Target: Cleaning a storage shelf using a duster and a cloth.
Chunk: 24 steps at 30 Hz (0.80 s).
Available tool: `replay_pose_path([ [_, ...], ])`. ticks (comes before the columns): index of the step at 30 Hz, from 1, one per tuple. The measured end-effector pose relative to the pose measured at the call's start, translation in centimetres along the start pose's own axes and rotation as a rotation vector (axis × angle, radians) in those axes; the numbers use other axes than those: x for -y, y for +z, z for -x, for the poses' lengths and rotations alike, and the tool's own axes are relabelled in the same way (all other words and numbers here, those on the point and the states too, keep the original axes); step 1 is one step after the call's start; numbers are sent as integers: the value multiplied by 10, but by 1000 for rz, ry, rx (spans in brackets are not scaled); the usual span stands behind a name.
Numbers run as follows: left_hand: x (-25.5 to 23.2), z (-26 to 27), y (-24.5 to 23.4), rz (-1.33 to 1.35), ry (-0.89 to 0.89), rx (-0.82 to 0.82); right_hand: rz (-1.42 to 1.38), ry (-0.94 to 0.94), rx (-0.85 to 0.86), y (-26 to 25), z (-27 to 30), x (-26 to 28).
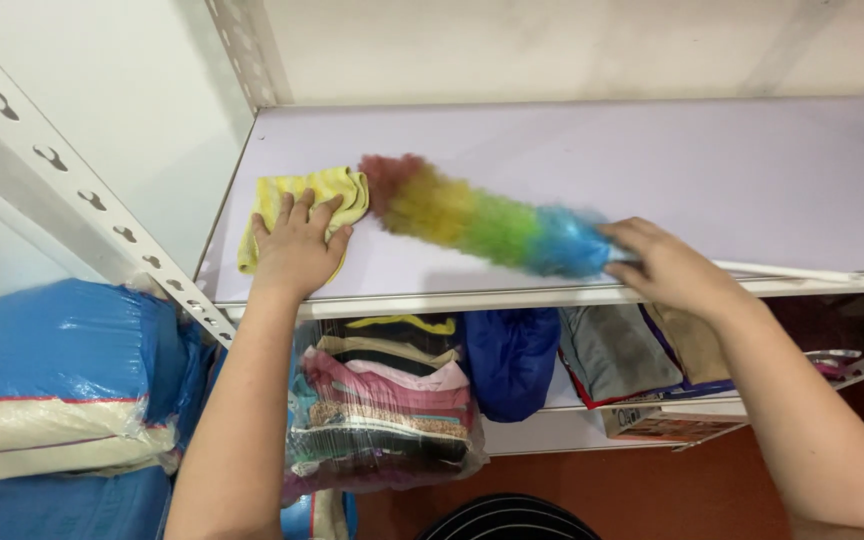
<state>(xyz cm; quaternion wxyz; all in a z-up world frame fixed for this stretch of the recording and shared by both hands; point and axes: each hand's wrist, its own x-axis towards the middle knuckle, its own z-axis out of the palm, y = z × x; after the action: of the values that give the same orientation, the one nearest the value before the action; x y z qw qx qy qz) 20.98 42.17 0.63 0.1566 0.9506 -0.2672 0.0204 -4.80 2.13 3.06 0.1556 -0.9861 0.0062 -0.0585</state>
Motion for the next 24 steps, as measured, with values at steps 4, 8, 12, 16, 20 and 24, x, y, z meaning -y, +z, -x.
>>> replay_pose_path([
  [4, -2, 0, -2, 10, -2, 0, 147, 218, -163, -10, 15, -40],
  [8, 1, -1, 1, -5, -2, -8, 640, 517, -334, 4, 29, -103],
  [12, 1, -2, 4, -13, 8, -28, 771, 486, -416, 10, 29, -65],
  [16, 2, -4, 4, -18, 8, -45, 563, 142, -373, 2, 22, 11],
  [20, 0, -1, 0, -160, -31, 50, 314, 189, -265, 9, 21, 18],
  [24, 1, 1, 3, -166, -10, 29, 522, 374, -352, 8, 26, -16],
])
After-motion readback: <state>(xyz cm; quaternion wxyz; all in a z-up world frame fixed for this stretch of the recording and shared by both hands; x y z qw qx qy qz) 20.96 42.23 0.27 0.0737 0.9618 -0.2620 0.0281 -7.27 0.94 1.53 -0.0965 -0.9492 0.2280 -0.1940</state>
